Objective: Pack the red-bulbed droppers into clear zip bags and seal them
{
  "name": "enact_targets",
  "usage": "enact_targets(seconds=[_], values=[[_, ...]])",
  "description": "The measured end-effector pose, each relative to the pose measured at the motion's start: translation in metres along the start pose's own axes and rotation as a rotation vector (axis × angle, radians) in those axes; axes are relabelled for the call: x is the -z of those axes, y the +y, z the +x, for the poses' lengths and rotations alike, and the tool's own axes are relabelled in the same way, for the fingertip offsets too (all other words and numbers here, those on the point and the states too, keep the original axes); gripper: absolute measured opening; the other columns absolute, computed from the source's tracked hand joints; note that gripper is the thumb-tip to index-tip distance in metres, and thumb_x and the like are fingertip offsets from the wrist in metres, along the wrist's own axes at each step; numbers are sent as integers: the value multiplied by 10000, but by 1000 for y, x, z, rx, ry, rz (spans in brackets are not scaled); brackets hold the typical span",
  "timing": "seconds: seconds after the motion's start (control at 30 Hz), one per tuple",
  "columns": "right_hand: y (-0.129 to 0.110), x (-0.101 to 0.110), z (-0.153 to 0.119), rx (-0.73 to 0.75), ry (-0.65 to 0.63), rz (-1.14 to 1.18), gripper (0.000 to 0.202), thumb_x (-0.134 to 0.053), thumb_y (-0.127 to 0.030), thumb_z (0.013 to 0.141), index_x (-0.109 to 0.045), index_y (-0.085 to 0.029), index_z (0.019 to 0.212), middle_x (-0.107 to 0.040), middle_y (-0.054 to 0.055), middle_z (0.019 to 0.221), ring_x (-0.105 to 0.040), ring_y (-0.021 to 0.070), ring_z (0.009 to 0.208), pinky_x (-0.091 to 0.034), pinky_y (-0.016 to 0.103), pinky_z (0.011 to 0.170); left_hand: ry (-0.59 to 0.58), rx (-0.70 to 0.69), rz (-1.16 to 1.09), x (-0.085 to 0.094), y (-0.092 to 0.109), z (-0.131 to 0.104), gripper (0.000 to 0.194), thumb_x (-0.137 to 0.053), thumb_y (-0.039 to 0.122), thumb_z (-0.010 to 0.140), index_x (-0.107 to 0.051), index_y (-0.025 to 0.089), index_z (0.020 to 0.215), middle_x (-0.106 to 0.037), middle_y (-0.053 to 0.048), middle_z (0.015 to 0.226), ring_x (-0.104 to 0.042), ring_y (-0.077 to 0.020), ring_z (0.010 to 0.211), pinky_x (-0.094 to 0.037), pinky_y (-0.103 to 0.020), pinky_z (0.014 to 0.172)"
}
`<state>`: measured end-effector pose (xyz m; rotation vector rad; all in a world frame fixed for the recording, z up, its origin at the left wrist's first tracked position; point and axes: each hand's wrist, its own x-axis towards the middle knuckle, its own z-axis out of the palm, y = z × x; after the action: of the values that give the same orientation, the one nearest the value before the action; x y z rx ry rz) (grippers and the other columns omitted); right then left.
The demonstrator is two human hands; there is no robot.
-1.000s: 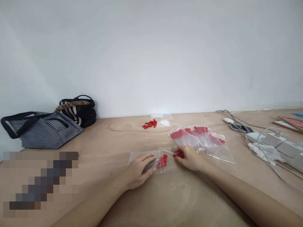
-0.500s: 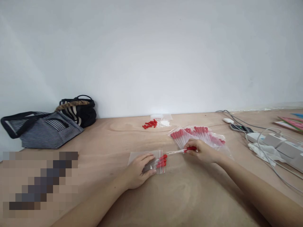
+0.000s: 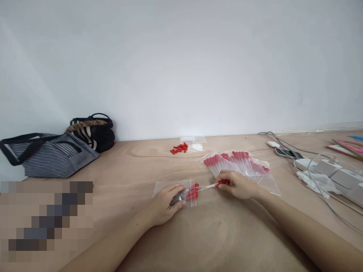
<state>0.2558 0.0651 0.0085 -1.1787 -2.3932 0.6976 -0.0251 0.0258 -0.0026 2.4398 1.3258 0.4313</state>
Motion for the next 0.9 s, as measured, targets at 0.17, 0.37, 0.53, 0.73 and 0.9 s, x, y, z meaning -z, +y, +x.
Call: enact_targets(seconds=[0.17,0.37,0.53,0.73,0.9], values=[[-6,-13,4,84,52,-4,162,-460,-124,771,-600,-173,837,-556,44,841,-527,147,747,-414,253,659,-6,22,17,1,2,0,433,-481,352,810,-446,176,1203,-473,-88,1259,-437,-226,1145,-359,-376,966],[-10,-24,10,219,132,-131,228,-413,-134,822,-602,-190,938,-541,62,885,-522,161,791,-419,281,704,15,24,54,-1,1,-1,458,-481,376,808,-412,206,1228,-474,-75,1260,-442,-228,1138,-365,-383,957],[-10,-42,24,282,153,-61,225,-441,-179,834,-606,-216,982,-503,52,883,-513,149,799,-429,281,731,35,-34,54,0,4,0,441,-478,377,812,-416,210,1215,-496,-72,1233,-469,-216,1112,-392,-365,932],[-20,-53,26,279,203,115,321,-554,-198,763,-520,-195,1082,-509,63,958,-516,162,863,-432,315,786,41,-32,54,1,4,1,441,-483,369,801,-433,192,1202,-506,-82,1223,-469,-224,1110,-394,-377,932],[-15,-42,14,112,176,159,450,-646,-317,682,-499,-177,1084,-522,53,922,-515,139,726,-447,266,628,38,-47,86,2,4,0,435,-479,382,802,-443,200,1196,-508,-77,1224,-472,-226,1104,-391,-383,935]])
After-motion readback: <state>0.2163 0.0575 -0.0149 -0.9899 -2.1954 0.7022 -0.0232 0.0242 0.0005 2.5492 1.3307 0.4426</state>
